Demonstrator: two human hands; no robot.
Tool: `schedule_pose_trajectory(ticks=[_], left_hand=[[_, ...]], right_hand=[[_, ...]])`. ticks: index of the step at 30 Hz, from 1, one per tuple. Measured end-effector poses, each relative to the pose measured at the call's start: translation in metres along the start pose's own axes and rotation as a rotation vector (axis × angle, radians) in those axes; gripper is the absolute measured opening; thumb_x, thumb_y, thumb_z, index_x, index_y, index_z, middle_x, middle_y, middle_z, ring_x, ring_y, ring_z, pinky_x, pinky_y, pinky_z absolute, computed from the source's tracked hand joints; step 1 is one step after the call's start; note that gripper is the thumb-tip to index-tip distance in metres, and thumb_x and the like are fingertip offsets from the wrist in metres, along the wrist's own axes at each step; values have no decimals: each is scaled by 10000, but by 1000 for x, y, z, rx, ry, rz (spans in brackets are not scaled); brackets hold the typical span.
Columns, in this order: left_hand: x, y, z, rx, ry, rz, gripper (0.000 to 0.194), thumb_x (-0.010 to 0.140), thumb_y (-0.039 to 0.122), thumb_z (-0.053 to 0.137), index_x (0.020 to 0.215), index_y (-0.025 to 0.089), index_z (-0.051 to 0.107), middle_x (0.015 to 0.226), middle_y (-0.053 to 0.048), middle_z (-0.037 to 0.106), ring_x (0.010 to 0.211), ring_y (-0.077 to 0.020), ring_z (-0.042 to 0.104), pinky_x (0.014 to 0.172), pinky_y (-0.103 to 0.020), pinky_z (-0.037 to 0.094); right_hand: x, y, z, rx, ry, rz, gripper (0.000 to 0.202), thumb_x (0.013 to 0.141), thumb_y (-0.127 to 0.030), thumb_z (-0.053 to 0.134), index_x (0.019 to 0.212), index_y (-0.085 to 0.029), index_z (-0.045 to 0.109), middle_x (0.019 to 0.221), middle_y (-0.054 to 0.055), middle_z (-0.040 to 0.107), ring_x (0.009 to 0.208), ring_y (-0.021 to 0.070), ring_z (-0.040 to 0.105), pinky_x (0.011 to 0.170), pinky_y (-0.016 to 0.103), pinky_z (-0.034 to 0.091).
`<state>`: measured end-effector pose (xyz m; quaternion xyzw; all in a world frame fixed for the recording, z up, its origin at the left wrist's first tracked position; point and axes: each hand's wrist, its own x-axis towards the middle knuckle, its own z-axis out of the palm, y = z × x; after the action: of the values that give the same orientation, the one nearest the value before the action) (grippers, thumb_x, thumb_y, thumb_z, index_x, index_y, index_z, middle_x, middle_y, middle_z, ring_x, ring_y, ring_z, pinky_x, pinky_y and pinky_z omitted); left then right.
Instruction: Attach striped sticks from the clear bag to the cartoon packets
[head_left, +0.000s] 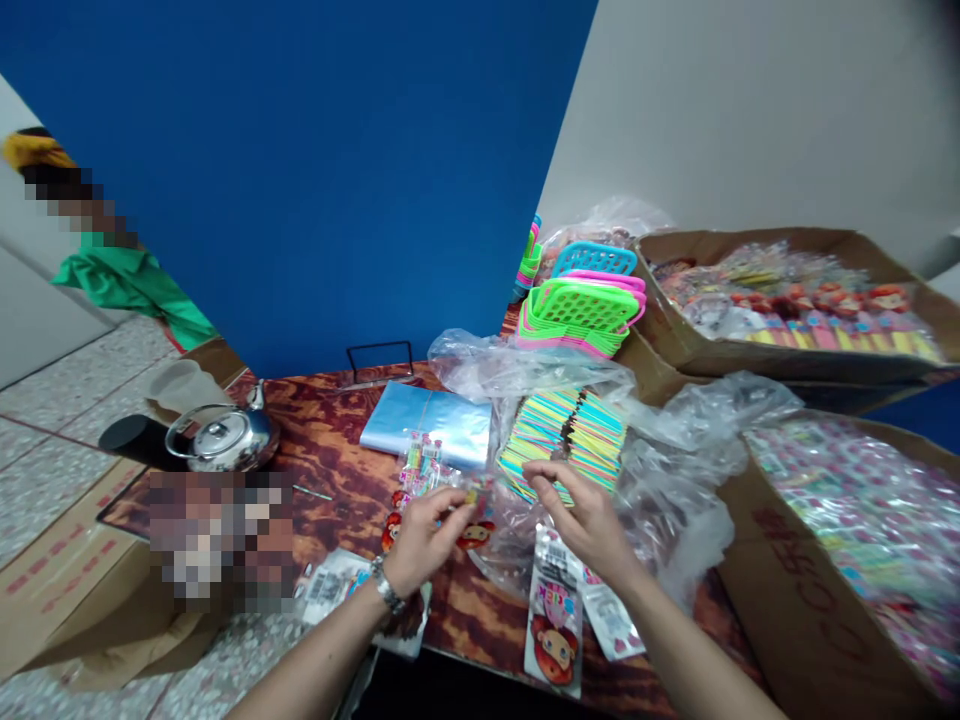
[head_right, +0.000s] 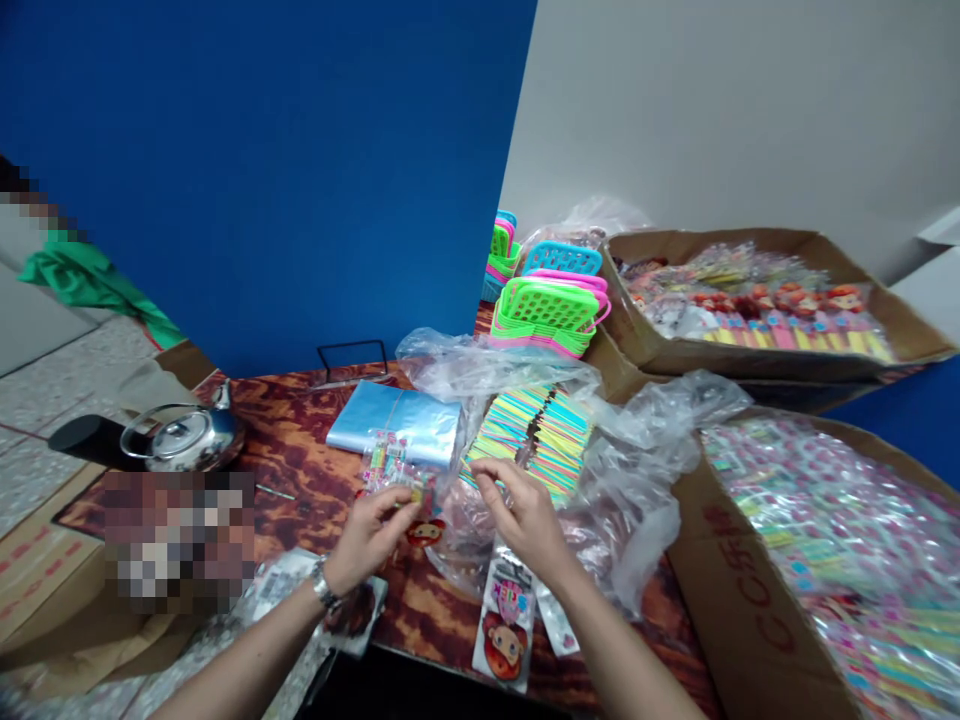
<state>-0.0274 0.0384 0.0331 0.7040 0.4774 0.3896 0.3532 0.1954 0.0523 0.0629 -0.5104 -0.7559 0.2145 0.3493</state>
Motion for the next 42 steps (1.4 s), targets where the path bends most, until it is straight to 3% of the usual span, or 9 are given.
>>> schedule_pose_trajectory(ticks=[3, 7, 15, 19, 22, 26, 30, 36, 42], left_hand=[[-5, -19, -21, 135, 9, -75, 213, 839, 282, 483, 748, 169, 640, 773, -42, 654, 754, -183, 607, 717, -279, 474], [-12, -55, -31, 351, 42, -31, 163, 801, 283, 530, 757, 202, 663, 1136, -84, 578, 1119, -269, 473, 951, -432, 373], [-16, -96, -18, 467, 217, -141, 237, 751, 265, 598, 972, 183, 623, 1104, -95, 561, 1055, -251, 516, 933, -424, 413], [-12, -87, -18, 526, 263, -124, 305, 760, 282, 595, 1033, 148, 584, 1161, -143, 523, 1129, -298, 462, 967, -474, 366], [-10, -62, -7, 485, 311, -45, 363, 794, 268, 555, 1132, 139, 528, 1266, -166, 448, 1221, -303, 373, 1011, -484, 308], [-8, -16, 31, 173, 33, 76, 343, 817, 258, 527, 1149, 172, 531, 1184, -125, 552, 1151, -245, 464, 984, -422, 364], [-3, 9, 67, -137, -153, -86, 287, 792, 298, 562, 1048, 180, 617, 1012, -84, 668, 944, -216, 602, 843, -335, 466], [0, 4, 70, -243, -272, -206, 264, 799, 325, 536, 654, 153, 675, 601, -10, 664, 564, -145, 587, 543, -214, 435], [-2, -11, 60, -247, -121, -318, 227, 688, 338, 664, 597, 138, 607, 567, -7, 623, 531, -131, 552, 522, -212, 416]], right_hand=[[-16, 29, -7, -215, -192, 120, 222, 872, -332, 419, 948, -208, 587, 898, 51, 657, 824, 175, 614, 730, 283, 457], [-44, 60, -9, -593, -451, 287, 196, 763, -349, 567, 908, -222, 604, 901, 66, 641, 856, 217, 597, 655, 276, 435], [-58, 84, 4, -437, -432, 238, 104, 803, -245, 469, 769, -212, 561, 792, 40, 640, 734, 174, 590, 632, 259, 420], [-54, 80, 3, -534, -414, 235, 217, 821, -178, 429, 963, -205, 591, 917, 74, 662, 825, 178, 599, 724, 268, 426], [-51, 73, -3, -635, -440, 215, 252, 809, -126, 432, 973, -213, 602, 903, 68, 659, 836, 171, 591, 725, 247, 417], [-42, 58, -14, -515, -326, 133, 220, 870, -207, 383, 878, -212, 603, 853, 60, 619, 804, 160, 569, 714, 249, 424], [-30, 35, -22, -222, -194, 13, 224, 901, -288, 364, 848, -208, 566, 817, 53, 610, 772, 162, 568, 697, 271, 439], [-27, 15, -11, -125, -121, 43, 229, 873, -358, 443, 741, -205, 549, 682, 21, 590, 648, 145, 556, 609, 256, 430], [4, 37, -6, -198, -264, 16, 251, 916, -310, 350, 934, -205, 578, 862, 29, 639, 784, 137, 587, 697, 230, 439]])
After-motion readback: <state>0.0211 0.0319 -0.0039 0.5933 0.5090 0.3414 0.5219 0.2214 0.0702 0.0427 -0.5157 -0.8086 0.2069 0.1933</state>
